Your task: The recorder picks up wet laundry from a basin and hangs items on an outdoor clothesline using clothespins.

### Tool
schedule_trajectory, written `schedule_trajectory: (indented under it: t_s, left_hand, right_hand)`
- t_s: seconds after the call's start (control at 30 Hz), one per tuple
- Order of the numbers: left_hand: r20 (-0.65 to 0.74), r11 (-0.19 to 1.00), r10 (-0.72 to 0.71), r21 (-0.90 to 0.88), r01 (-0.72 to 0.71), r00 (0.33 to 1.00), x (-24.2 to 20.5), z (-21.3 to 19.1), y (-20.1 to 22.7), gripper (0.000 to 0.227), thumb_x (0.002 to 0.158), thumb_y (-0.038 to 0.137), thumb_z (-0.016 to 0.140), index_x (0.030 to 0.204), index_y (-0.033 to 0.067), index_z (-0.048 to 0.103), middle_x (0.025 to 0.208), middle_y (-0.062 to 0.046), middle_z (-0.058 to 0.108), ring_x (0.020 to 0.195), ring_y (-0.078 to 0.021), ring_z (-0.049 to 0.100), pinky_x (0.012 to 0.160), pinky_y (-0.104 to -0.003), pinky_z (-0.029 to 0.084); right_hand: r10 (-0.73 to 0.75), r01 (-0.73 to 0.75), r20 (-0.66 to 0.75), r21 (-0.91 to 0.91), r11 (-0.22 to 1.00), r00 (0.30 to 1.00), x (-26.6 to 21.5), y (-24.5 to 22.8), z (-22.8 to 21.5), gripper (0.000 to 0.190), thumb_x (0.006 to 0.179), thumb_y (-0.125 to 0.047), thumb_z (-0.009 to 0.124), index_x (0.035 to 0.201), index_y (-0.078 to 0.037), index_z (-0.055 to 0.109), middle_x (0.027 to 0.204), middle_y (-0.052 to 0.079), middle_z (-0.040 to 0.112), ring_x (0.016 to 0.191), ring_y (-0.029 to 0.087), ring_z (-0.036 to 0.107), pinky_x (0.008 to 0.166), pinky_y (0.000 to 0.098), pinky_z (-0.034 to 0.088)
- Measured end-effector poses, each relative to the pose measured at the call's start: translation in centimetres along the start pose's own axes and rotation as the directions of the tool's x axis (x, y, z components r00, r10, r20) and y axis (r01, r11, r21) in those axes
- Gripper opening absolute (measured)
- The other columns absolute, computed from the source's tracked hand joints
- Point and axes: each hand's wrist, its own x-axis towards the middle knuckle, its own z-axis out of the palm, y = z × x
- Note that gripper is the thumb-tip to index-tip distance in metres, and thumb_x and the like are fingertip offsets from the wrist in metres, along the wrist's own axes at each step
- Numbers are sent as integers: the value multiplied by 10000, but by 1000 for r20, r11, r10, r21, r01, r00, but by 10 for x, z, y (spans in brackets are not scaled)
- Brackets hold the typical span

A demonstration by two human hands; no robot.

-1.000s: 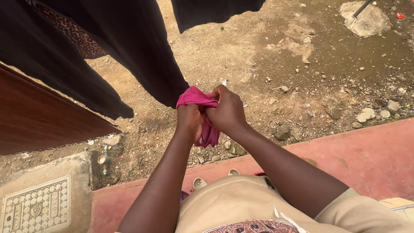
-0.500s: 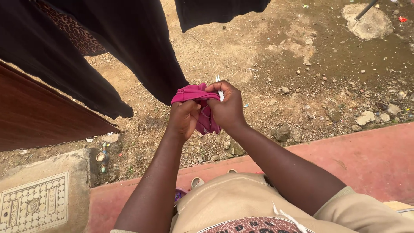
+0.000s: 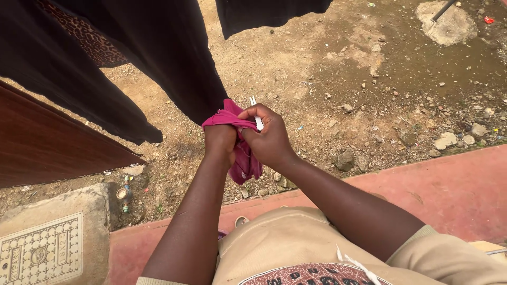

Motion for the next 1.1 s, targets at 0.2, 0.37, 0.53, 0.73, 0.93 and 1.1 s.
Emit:
schedule_trajectory:
  t_s: [0.2, 0.37, 0.53, 0.73, 0.93, 1.1]
  left_hand:
    - [352, 972, -89, -174, 158, 932, -8, 3, 12, 106, 958, 85, 598, 1046, 52, 647, 958, -66, 670, 831, -170, 661, 736, -362, 583]
    - [455, 978, -81, -137, 160, 887, -16, 3, 18, 172, 981, 134, 566, 1118, 81, 656, 999, -45, 662, 883, -151, 647, 801, -366, 563]
    - [534, 986, -52, -108, 129, 844, 5, -5, -2, 226, 967, 127, 566, 1181, 139, 640, 1022, 8, 633, 931, -111, 632, 835, -315, 538]
    - [406, 993, -13, -105, 61, 914, 0, -1, 5, 239, 1004, 219, 552, 1144, 47, 642, 961, -27, 650, 822, -137, 626, 698, -302, 534]
    - [443, 972, 29, -220, 77, 896, 1, -9, 5, 193, 961, 117, 588, 1124, 45, 662, 924, -61, 670, 757, -152, 586, 640, -299, 502]
    - [399, 935, 45, -340, 102, 916, -11, -4, 12, 190, 944, 80, 596, 1099, 14, 683, 978, -77, 661, 852, -167, 630, 748, -331, 543]
  right_hand:
    - [20, -22, -32, -79, 997, 999, 8, -5, -1, 110, 909, -1, 701, 1011, 1, 661, 994, 59, 692, 968, 112, 644, 914, 281, 528]
    - [9, -13, -36, -101, 995, 999, 8, 0, -1, 124, 884, -10, 698, 991, -9, 634, 972, 57, 680, 939, 116, 634, 907, 284, 528]
    - [44, -40, 48, -74, 996, 998, 8, -1, 0, 294, 831, -28, 659, 1113, -26, 577, 1062, 52, 625, 960, 101, 613, 807, 278, 573]
    - [209, -211, -40, -317, 925, 977, 16, -11, 1, 417, 755, -40, 694, 1140, -18, 537, 1021, 64, 631, 857, 105, 685, 733, 275, 584]
    - [262, -235, 54, -298, 925, 963, 13, -7, 6, 242, 810, -57, 663, 1049, -23, 649, 933, 53, 717, 822, 112, 674, 720, 298, 578]
    - [95, -76, 79, -211, 974, 992, 19, 8, 5, 136, 831, -41, 666, 963, -13, 679, 913, 57, 732, 888, 93, 656, 827, 285, 552]
